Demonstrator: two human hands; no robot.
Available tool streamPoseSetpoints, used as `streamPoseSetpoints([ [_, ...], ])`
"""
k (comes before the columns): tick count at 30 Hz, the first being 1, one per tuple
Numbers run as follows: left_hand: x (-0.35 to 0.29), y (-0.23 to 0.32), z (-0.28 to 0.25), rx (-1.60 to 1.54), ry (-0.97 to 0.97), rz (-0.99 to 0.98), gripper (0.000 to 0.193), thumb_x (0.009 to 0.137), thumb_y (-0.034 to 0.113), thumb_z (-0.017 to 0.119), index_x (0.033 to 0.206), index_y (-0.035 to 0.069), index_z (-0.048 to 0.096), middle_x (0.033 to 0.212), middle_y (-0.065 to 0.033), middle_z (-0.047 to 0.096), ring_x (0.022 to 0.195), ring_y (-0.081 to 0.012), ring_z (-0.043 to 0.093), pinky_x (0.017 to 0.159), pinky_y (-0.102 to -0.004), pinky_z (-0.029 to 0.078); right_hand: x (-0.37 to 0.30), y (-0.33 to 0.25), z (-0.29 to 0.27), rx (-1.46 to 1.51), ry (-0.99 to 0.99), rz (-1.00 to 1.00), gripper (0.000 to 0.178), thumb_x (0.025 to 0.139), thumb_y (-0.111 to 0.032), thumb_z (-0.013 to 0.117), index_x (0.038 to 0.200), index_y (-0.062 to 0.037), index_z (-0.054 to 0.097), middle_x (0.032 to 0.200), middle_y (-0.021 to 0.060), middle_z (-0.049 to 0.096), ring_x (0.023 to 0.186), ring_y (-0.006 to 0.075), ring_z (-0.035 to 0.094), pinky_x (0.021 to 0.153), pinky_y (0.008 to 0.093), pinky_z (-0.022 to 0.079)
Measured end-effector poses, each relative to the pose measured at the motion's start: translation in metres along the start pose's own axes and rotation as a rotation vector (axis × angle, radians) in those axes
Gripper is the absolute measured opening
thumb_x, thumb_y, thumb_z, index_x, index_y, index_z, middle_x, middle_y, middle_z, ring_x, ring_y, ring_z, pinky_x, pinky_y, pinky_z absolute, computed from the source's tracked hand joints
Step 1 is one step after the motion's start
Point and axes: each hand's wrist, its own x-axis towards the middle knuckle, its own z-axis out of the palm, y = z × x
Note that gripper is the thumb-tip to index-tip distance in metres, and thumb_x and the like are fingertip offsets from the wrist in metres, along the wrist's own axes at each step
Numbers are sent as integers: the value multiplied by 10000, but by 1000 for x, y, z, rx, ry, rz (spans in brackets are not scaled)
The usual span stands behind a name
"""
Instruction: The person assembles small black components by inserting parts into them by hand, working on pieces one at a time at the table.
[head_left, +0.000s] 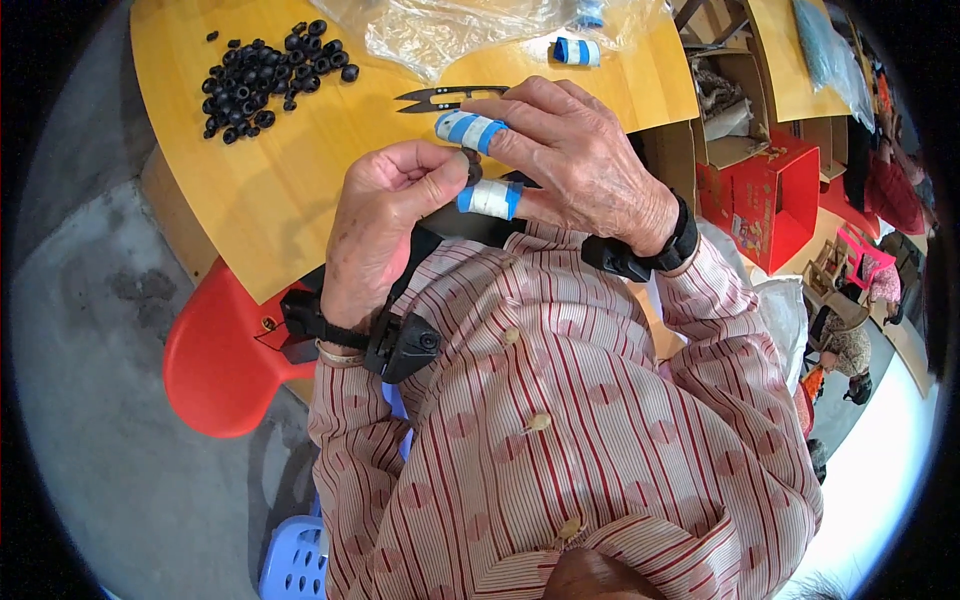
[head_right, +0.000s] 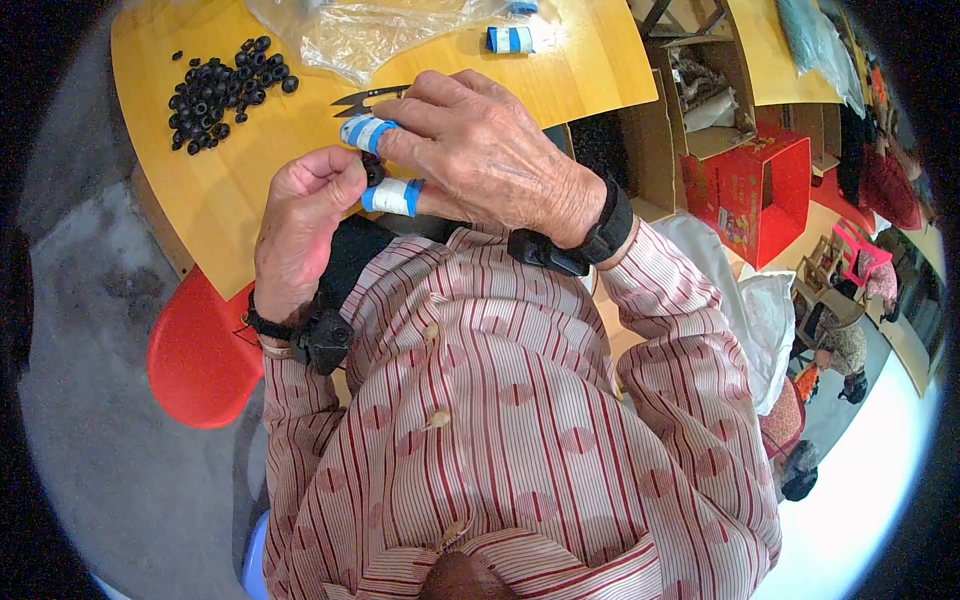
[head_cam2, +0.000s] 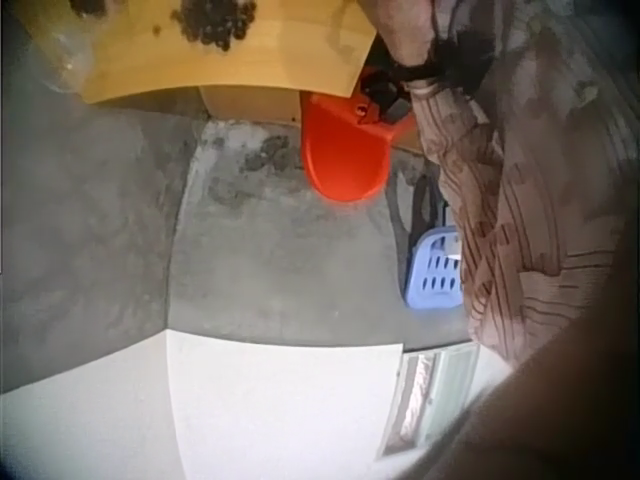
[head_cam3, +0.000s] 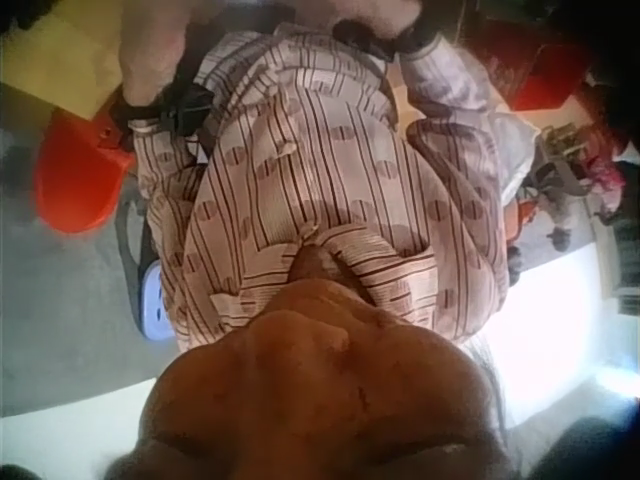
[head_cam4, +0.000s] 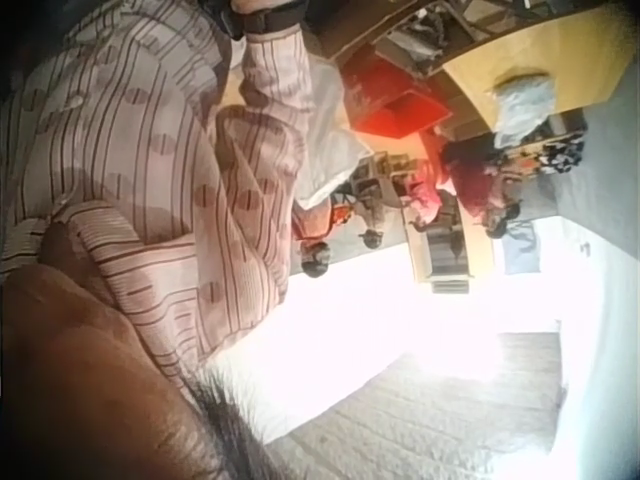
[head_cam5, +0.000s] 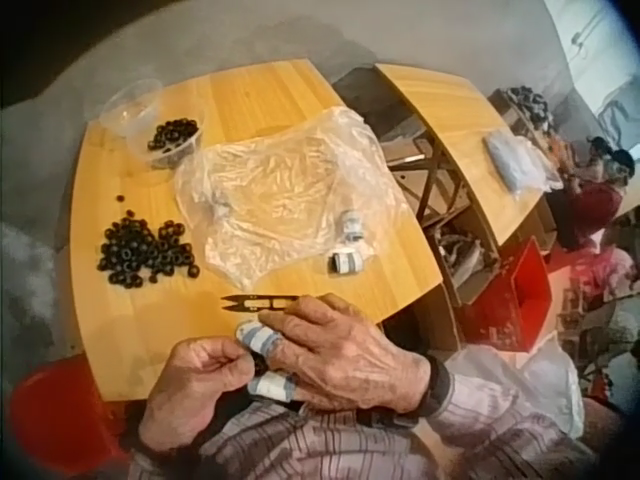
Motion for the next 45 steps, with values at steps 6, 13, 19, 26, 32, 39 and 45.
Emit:
streamPoseSetpoints([
  [6,1,-5,-1,-45,-34,14,162,844,111,679,921,-25,639,820,-20,628,741,-74,563,715,-202,451,-5,3,2,18,-19,-5,398,739,-343,672,1035,-87,604,1050,51,611,955,241,559,819,371,473],
  [13,3,-4,1,-42,-38,2,150,845,115,679,902,-19,644,802,-11,621,724,-67,549,706,-198,441,-8,7,7,92,-7,2,384,747,-312,666,1039,-70,600,1043,71,607,951,268,564,813,381,486],
  [19,4,-1,5,-38,-29,-40,131,839,99,672,887,-19,646,794,-8,618,715,-64,541,702,-193,429,-10,9,6,70,-12,-86,485,709,-286,708,1098,-24,583,1153,110,603,890,293,582,787,381,507],
  [26,9,-5,10,-13,1,7,124,843,92,657,888,-24,645,797,-6,612,716,-57,531,701,-195,423,-12,6,6,76,19,-18,572,660,-195,742,1173,-22,559,1159,110,599,874,281,586,750,362,523],
  [32,11,-9,7,34,-2,-27,160,846,114,660,900,-36,646,797,-18,619,704,-64,538,692,-195,428,-13,5,6,52,9,-8,446,709,-226,706,1070,-5,566,1115,114,603,919,275,588,756,351,529],
  [39,12,-5,11,128,-24,-133,98,836,111,635,802,39,579,753,37,527,693,-53,468,656,-189,368,-23,1,9,16,-51,64,489,645,-97,689,1104,1,553,1099,117,611,907,274,593,762,347,532],
  [45,13,-11,4,160,-11,-127,126,828,141,647,801,34,588,745,40,531,689,-50,467,642,-187,355,-26,2,16,110,-79,63,586,604,-85,720,1156,12,547,1128,130,604,901,277,582,764,360,534],
])
